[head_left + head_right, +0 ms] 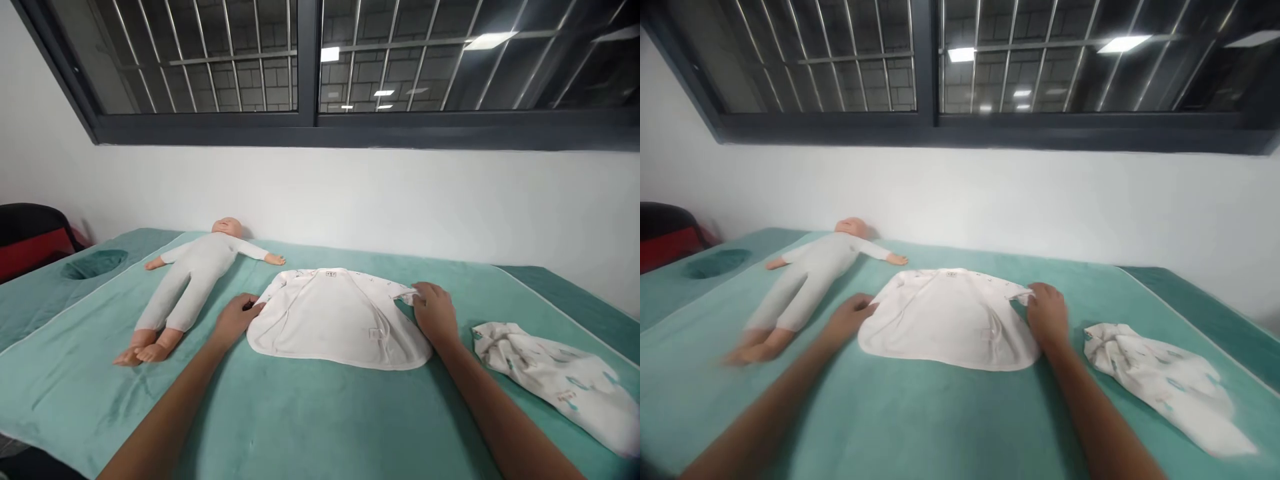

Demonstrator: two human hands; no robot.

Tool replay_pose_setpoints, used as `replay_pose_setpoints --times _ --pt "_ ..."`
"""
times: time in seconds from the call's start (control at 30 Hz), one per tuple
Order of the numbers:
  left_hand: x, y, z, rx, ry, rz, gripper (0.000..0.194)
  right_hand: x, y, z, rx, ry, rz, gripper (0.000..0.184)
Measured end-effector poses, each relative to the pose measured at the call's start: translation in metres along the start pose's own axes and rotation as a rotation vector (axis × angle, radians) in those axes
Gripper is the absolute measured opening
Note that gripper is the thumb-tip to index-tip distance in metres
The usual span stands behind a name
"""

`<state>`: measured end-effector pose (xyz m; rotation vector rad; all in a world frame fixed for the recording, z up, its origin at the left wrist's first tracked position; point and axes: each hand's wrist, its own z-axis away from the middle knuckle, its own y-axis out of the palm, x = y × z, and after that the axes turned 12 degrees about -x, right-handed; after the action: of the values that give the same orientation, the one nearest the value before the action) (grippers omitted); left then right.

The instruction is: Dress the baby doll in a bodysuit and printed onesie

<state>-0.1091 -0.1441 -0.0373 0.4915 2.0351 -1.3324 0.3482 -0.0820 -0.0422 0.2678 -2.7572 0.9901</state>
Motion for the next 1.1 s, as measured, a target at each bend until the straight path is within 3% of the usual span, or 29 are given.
replay_pose_setpoints --times 0.1,0.17,0.27,0.43,0.5,0.57,0.67,0.73,0.93,1.0,1.1 --pt "0.003 0.001 -0.004 -0.166 0.006 0.01 0.036 0.012 0.008 0.009 0.085 -0.174 -0.08 0.038" --pt "0.004 0.0 -0.012 -0.297 0.024 0.01 0.033 0.014 0.014 0.012 0.214 -0.265 -0.093 0.041" --pt "0.003 -0.003 -0.031 -0.396 0.038 -0.012 0.03 0.011 0.019 0.015 0.353 -0.273 -0.065 0.043" --pt "-0.01 0.011 -0.048 -0.545 0.217 -0.18 0.038 0.013 0.012 0.012 0.336 -0.274 -0.019 0.046" --pt "-0.016 0.026 -0.048 -0.464 0.364 -0.253 0.038 0.02 0.007 0.012 0.319 -0.321 -0.03 0.048" --pt "-0.02 0.043 -0.05 -0.279 0.459 -0.338 0.041 0.026 0.005 0.013 0.338 -0.374 -0.06 0.049" --pt "-0.014 0.061 -0.055 0.01 0.42 -0.483 0.05 0.028 0.006 0.015 0.426 -0.342 -0.05 0.053" --pt "-0.004 0.063 -0.06 0.109 0.364 -0.529 0.051 0.021 0.008 0.015 0.469 -0.271 -0.002 0.054" --pt "0.017 0.04 -0.058 0.085 0.29 -0.605 0.049 -0.009 0.006 0.013 0.445 -0.114 0.197 0.049" --pt "0.011 0.036 -0.055 0.058 0.259 -0.62 0.049 -0.009 0.004 0.014 0.379 -0.104 0.24 0.047" --pt "-0.011 0.041 -0.055 0.034 0.247 -0.609 0.048 0.002 0.004 0.014 0.284 -0.218 0.162 0.045"
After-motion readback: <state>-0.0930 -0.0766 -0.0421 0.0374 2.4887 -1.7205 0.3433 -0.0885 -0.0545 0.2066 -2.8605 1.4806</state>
